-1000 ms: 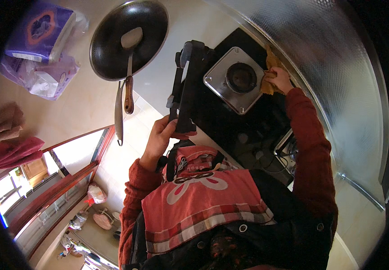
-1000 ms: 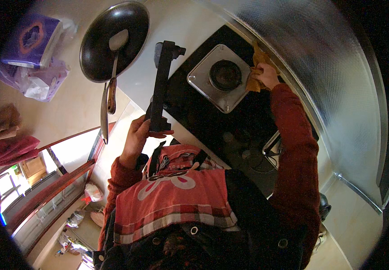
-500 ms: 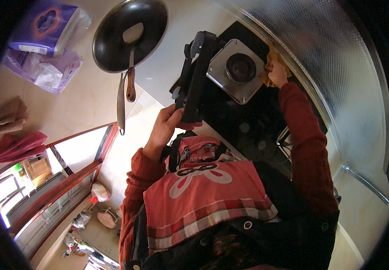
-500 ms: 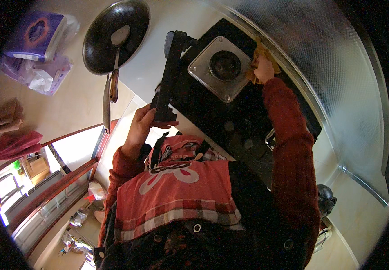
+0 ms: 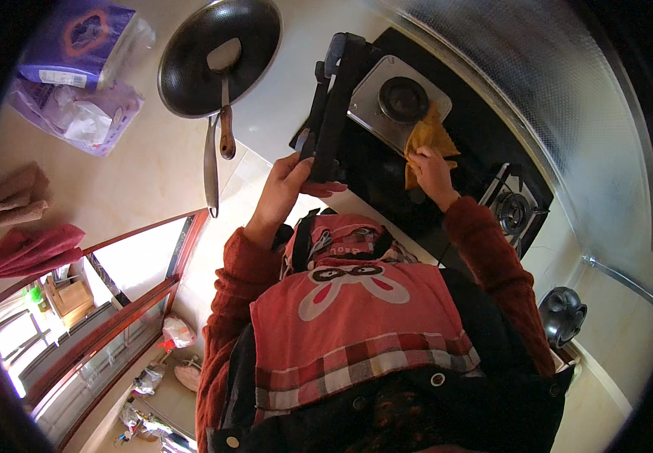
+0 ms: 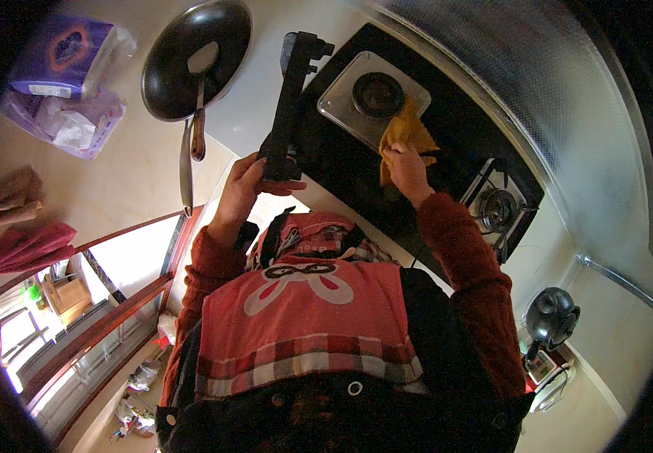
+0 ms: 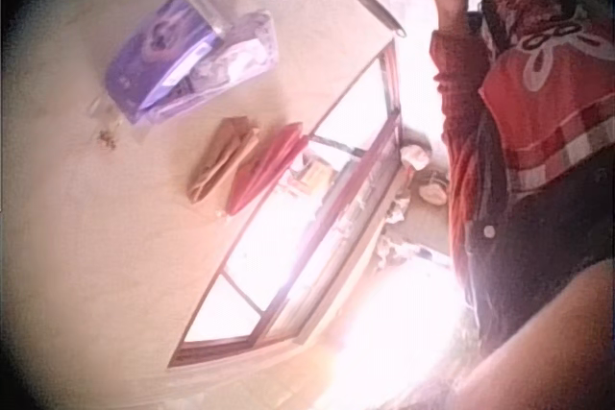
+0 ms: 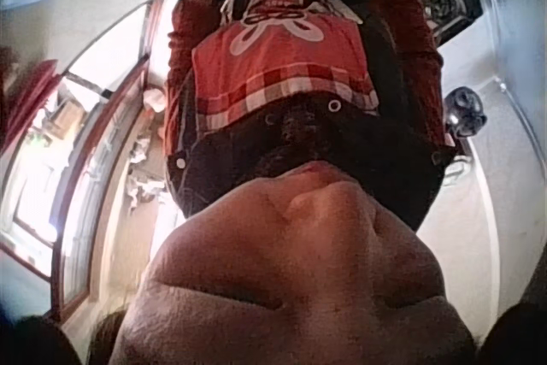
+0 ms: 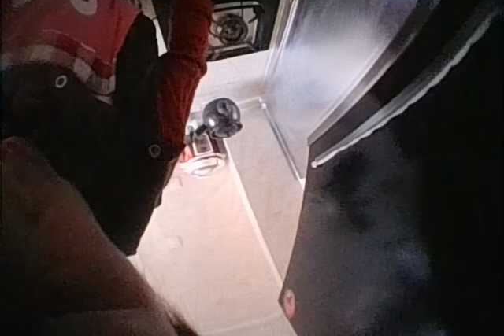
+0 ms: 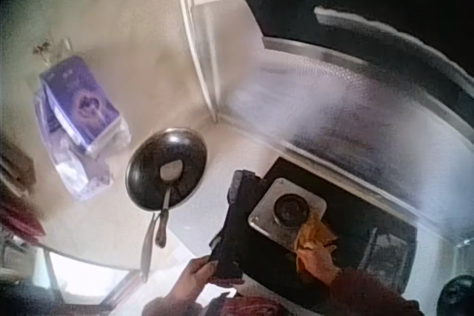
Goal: The person rinses a yellow cloth at the sink, then wipes the stainless steel backsplash above the stove and the stovetop surface. They remove one metal burner grate, wipe underneath it, and continue cleaning the remaining stovetop area.
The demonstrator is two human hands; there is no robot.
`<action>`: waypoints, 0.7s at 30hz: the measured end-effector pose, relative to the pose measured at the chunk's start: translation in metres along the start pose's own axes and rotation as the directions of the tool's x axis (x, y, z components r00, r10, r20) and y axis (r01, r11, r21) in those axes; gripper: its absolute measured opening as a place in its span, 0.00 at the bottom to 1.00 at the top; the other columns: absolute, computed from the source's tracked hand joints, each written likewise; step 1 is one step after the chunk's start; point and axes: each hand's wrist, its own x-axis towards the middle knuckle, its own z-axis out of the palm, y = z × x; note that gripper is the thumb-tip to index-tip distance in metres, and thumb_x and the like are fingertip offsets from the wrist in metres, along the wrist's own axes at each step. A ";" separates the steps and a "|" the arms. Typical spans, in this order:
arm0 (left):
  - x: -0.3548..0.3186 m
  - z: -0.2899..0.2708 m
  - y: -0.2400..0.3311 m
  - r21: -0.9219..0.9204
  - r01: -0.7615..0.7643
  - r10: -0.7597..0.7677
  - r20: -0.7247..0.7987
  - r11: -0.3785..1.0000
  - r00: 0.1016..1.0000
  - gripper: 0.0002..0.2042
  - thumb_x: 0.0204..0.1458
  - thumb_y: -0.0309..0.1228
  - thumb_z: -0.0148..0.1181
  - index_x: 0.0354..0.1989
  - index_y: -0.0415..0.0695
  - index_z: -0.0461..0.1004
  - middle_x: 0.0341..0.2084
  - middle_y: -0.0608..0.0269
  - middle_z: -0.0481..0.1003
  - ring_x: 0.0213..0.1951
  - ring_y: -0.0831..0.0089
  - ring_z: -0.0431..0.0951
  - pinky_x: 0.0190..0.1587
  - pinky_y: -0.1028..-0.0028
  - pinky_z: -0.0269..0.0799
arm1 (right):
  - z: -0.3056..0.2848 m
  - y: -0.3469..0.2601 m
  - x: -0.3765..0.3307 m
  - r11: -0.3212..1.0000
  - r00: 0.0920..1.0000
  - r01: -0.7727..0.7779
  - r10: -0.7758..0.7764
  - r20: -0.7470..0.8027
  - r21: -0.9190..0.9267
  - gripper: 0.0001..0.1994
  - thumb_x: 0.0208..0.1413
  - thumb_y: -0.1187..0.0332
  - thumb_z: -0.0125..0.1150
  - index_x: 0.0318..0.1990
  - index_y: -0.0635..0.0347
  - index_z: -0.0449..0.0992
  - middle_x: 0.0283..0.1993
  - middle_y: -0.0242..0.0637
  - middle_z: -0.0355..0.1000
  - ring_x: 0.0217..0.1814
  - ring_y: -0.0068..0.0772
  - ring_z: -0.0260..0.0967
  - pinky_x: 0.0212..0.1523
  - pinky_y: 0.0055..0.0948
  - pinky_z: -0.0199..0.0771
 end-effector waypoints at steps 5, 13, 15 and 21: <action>0.004 -0.001 0.001 0.036 -0.011 0.010 0.030 0.999 1.000 0.15 0.60 0.33 0.42 0.42 0.30 0.68 0.33 0.52 0.75 0.33 0.59 0.80 0.35 0.73 0.77 | -0.004 0.005 -0.002 0.993 1.000 -0.006 0.005 0.010 0.121 0.08 0.50 0.75 0.58 0.38 0.63 0.77 0.43 0.40 0.68 0.43 0.43 0.67 0.43 0.36 0.69; 0.005 -0.003 0.010 0.039 -0.019 0.017 0.051 0.999 0.999 0.15 0.59 0.33 0.42 0.43 0.30 0.67 0.34 0.51 0.75 0.33 0.59 0.80 0.36 0.73 0.77 | -0.040 0.046 0.046 0.940 0.891 -0.283 0.331 -0.312 0.189 0.13 0.55 0.72 0.55 0.48 0.55 0.73 0.53 0.43 0.65 0.45 0.40 0.68 0.44 0.36 0.71; 0.006 -0.003 0.011 0.044 -0.015 0.013 0.040 0.999 0.999 0.16 0.59 0.33 0.42 0.44 0.30 0.67 0.34 0.50 0.75 0.34 0.58 0.80 0.36 0.72 0.77 | -0.039 0.056 0.071 0.944 0.916 -0.264 0.310 -0.255 0.200 0.17 0.57 0.70 0.52 0.55 0.54 0.67 0.60 0.44 0.59 0.54 0.42 0.63 0.50 0.37 0.69; 0.009 -0.003 0.013 0.012 0.003 -0.002 -0.006 1.000 1.000 0.16 0.59 0.33 0.42 0.44 0.30 0.66 0.33 0.50 0.76 0.34 0.58 0.80 0.37 0.72 0.77 | -0.010 0.063 0.083 0.977 0.978 -0.208 0.207 0.036 0.041 0.26 0.61 0.69 0.40 0.66 0.61 0.46 0.69 0.48 0.42 0.71 0.48 0.39 0.66 0.41 0.51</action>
